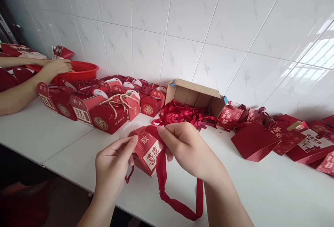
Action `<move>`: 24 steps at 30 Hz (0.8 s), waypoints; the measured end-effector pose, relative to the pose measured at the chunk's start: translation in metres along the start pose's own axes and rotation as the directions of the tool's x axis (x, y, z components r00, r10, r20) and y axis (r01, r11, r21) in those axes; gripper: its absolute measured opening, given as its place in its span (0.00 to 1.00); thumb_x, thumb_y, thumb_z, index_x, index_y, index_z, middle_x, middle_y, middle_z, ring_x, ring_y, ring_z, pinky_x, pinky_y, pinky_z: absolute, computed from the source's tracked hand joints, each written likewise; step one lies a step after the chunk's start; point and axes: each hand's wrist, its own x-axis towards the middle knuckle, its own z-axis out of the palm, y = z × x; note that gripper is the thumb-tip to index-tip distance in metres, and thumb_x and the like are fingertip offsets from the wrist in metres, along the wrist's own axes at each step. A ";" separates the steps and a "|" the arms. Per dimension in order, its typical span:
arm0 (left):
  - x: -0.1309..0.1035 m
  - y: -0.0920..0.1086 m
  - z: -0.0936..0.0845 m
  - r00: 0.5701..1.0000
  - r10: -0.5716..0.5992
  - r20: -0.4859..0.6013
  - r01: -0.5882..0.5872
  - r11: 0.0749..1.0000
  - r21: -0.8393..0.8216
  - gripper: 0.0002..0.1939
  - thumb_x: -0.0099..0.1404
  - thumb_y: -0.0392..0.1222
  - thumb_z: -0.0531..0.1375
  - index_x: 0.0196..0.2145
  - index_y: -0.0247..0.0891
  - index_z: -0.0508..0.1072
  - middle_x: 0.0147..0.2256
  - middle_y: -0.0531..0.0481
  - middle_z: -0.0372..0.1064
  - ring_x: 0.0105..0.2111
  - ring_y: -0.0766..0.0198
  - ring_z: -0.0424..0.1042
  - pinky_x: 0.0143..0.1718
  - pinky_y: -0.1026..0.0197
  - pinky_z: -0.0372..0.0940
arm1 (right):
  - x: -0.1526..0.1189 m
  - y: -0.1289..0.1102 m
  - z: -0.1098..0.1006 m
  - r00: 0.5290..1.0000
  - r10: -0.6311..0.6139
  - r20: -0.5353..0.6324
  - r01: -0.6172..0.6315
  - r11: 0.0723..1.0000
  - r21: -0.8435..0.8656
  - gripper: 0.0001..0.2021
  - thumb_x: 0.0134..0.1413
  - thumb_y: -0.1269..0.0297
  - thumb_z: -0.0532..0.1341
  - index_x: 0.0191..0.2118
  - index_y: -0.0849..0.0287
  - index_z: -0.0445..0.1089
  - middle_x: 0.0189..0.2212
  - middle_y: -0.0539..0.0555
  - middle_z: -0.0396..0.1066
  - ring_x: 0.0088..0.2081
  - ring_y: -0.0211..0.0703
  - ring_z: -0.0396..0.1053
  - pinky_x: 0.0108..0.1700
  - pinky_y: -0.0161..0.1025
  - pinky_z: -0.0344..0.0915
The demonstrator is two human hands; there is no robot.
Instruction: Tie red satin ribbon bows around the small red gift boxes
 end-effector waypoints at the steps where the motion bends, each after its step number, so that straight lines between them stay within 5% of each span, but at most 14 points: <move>1: 0.000 0.000 0.000 1.000 -0.003 -0.002 0.003 1.000 -0.003 0.14 0.52 0.50 0.66 0.29 0.35 0.77 0.14 0.57 0.60 0.15 0.71 0.58 0.14 0.69 0.57 | 0.000 0.000 0.000 1.000 0.003 0.006 -0.003 1.000 -0.008 0.24 0.64 0.54 0.50 0.19 0.60 0.58 0.16 0.47 0.60 0.20 0.31 0.54 0.23 0.31 0.51; 15: -0.001 0.000 -0.001 0.998 -0.002 0.059 -0.001 0.999 0.041 0.15 0.52 0.52 0.65 0.28 0.36 0.77 0.13 0.57 0.59 0.14 0.70 0.58 0.13 0.68 0.56 | 0.008 0.005 0.007 0.990 0.103 0.097 -0.081 0.975 -0.209 0.22 0.62 0.57 0.49 0.17 0.59 0.54 0.14 0.45 0.56 0.18 0.31 0.49 0.20 0.33 0.47; 20: -0.004 0.000 0.001 0.973 0.111 0.201 -0.141 0.980 0.139 0.13 0.56 0.51 0.63 0.26 0.37 0.77 0.14 0.56 0.60 0.15 0.70 0.57 0.14 0.68 0.56 | 0.015 0.015 0.006 0.983 0.105 0.151 -0.056 0.954 -0.295 0.21 0.60 0.58 0.49 0.17 0.58 0.51 0.15 0.46 0.54 0.18 0.32 0.49 0.21 0.35 0.45; 24: -0.004 -0.002 -0.001 0.893 0.217 0.394 -0.314 0.928 0.201 0.12 0.59 0.48 0.61 0.25 0.37 0.75 0.17 0.54 0.64 0.17 0.69 0.59 0.18 0.68 0.58 | 0.016 0.019 0.001 0.971 0.158 0.182 -0.064 0.897 -0.437 0.21 0.58 0.58 0.51 0.18 0.57 0.44 0.14 0.45 0.47 0.17 0.31 0.46 0.20 0.36 0.41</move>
